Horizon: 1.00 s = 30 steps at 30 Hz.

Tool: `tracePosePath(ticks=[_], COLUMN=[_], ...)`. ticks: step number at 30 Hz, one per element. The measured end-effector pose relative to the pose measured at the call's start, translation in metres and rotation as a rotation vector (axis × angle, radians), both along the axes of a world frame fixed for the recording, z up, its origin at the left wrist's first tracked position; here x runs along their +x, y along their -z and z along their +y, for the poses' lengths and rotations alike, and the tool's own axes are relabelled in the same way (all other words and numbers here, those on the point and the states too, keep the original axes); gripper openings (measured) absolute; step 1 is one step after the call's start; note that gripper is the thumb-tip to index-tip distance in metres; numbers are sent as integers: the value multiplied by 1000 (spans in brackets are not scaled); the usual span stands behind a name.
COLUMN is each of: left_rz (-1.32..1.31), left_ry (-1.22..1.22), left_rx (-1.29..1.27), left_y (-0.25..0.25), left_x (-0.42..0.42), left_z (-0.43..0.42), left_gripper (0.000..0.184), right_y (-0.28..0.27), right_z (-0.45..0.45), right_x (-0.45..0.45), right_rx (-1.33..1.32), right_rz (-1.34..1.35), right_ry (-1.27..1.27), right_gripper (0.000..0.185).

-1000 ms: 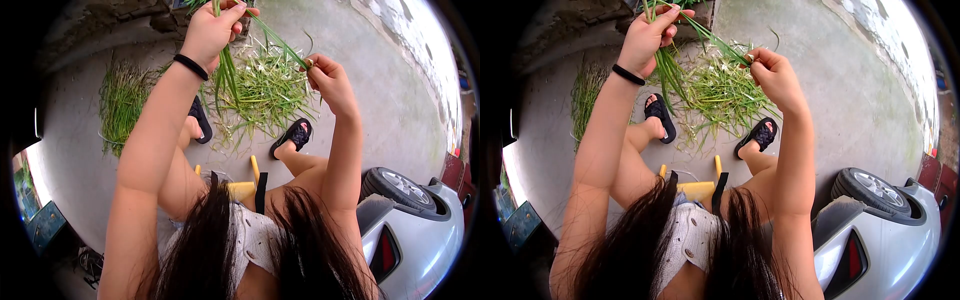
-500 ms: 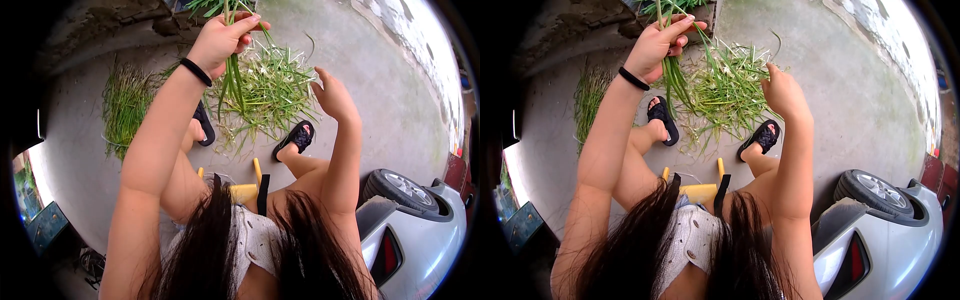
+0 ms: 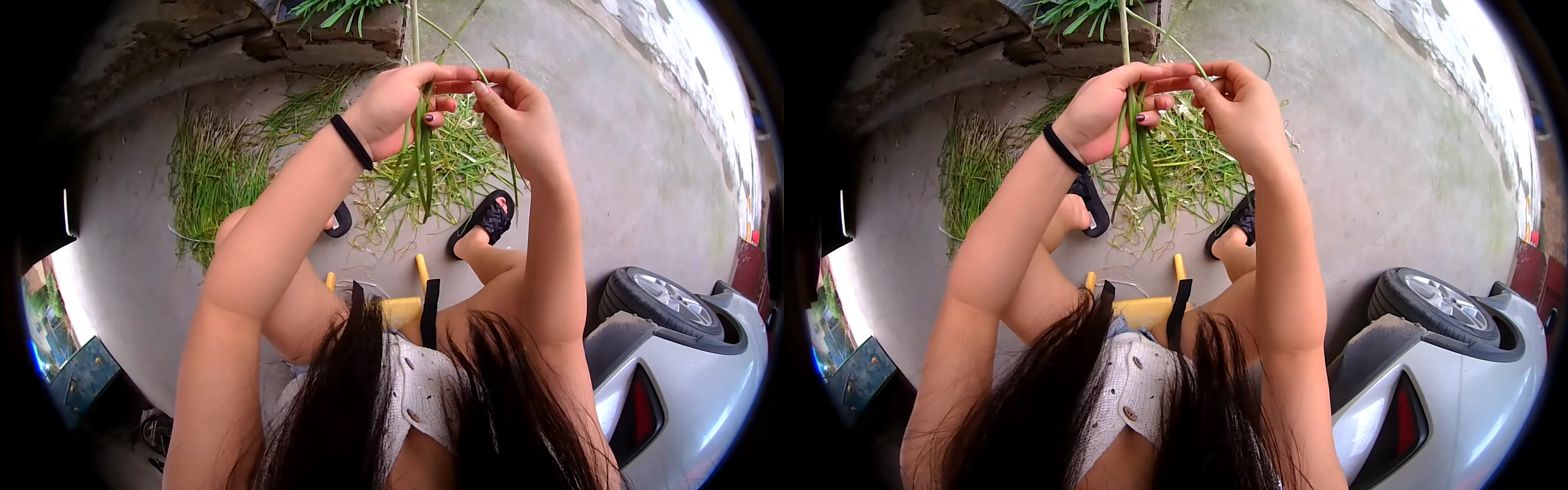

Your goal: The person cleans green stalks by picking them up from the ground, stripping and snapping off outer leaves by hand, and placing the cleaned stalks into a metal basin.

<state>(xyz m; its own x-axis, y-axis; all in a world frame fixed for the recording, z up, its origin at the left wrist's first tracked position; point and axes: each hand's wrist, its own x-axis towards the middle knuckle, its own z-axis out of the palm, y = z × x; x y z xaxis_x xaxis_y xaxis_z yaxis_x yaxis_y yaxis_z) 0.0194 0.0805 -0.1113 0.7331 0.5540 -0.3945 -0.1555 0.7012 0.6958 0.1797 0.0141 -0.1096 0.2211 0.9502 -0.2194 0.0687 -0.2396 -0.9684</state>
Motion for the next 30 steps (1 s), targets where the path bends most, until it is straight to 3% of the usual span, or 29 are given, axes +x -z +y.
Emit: tracePosePath(ticks=[2,5,10,17,20,23,24,27,30], left_rz=[-71,-130,-290,-210,-187,114,327,908,1248], left_ry=[-1,7,191,254,325,163,131,476,435], left_rx=[-69,-122,-84,4,50,14,114,1007,1445], left_y=[0,1,4,-4,-3,-13,-8,13,22], left_x=[0,1,3,4,3,3,1,-16,-26], left_z=[1,1,-7,-9,-10,-14,-10,9,1], left_gripper=[37,42,34,37,41,40,38,34,29], right_y=[1,-4,-16,-5,-6,-7,-9,-15,-17], right_z=[4,3,-2,1,-3,-1,1,0,-4], right_x=[5,10,-9,2,-3,1,7,26,35], right_rx=[113,154,37,24,51,127,159,206,207], right_rz=[-19,129,311,241,331,350,352,341,341], right_ry=[202,268,-2,9,-3,104,149,194,152], right_gripper=[24,25,28,25,23,17,17,17,16])
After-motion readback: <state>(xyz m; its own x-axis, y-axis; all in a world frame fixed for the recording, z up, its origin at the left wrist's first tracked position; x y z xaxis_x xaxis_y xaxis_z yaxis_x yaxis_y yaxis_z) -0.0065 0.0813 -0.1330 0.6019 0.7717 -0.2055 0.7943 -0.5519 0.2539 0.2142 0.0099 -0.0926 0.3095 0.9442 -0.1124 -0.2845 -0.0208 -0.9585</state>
